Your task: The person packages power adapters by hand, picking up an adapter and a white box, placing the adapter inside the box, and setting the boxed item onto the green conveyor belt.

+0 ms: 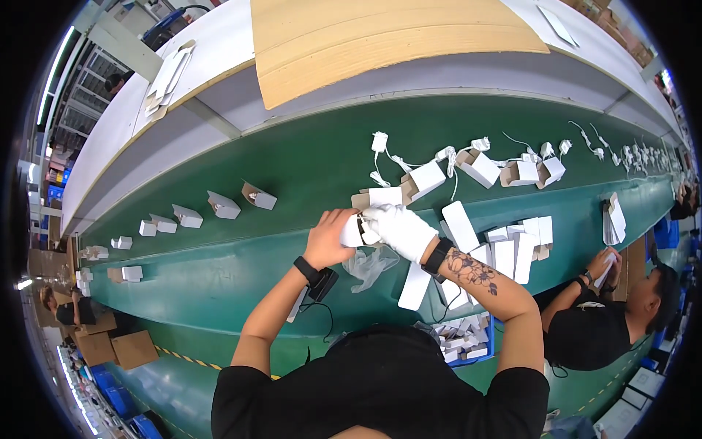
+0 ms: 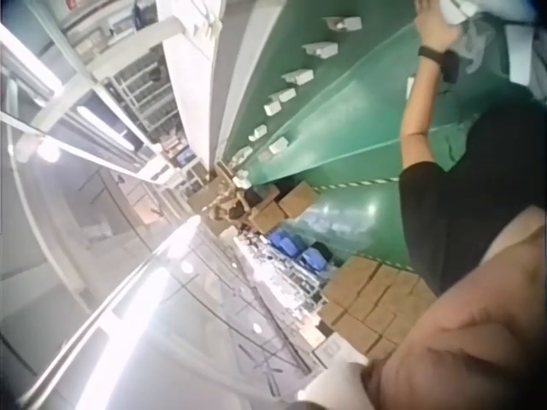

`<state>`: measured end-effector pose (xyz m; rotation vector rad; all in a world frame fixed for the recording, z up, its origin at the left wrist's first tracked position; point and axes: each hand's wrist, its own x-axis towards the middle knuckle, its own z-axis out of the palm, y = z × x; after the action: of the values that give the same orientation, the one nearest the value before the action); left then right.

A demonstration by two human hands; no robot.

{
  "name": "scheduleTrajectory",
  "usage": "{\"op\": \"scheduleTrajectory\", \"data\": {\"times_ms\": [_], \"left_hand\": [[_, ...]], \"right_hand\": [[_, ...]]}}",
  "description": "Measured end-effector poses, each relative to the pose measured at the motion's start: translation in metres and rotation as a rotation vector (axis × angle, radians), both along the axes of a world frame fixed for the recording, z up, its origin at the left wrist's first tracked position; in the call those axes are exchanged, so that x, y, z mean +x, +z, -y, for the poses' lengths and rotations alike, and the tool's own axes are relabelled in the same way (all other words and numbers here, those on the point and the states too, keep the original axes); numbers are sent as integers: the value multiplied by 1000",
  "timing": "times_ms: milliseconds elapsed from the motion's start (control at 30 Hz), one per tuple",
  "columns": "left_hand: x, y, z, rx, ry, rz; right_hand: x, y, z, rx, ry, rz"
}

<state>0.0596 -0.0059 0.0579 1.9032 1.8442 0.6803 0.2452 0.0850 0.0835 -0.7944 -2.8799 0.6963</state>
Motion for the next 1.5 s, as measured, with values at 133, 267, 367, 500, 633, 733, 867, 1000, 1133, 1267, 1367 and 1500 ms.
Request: {"op": "scheduleTrajectory", "data": {"times_ms": [133,267,367,500,633,733,867,1000,1133,1267,1367,1500], "left_hand": [[-7,-2,4,-52,-16,60],[-3,-8,-1,-37,-44,102],[-7,-15,8,-105,13,172],[-7,-17,8,-80,91,177],[-7,-10,10,-129,96,87],[0,-7,7,-117,113,90],[-12,-16,11,9,210,188],[-17,-40,5,107,203,248],[-13,-84,-5,179,173,264],[-26,-114,-10,197,236,297],[-41,-128,-15,185,296,302],[-51,-157,-31,310,386,318]], "right_hand": [[3,0,-8,-220,171,-207],[-8,-32,-3,-253,137,-251],[-8,-20,0,-314,13,-214],[-27,-15,14,125,-8,-104],[-21,4,-15,-138,174,75],[-32,-15,-4,83,198,60],[-38,15,-8,3,230,-269],[-39,-29,-12,-64,233,-149],[-61,-85,-22,-119,260,91],[-82,-106,-26,-105,303,-157],[-97,-107,-33,-77,284,-318],[-112,-120,-37,-2,189,-178]]}}
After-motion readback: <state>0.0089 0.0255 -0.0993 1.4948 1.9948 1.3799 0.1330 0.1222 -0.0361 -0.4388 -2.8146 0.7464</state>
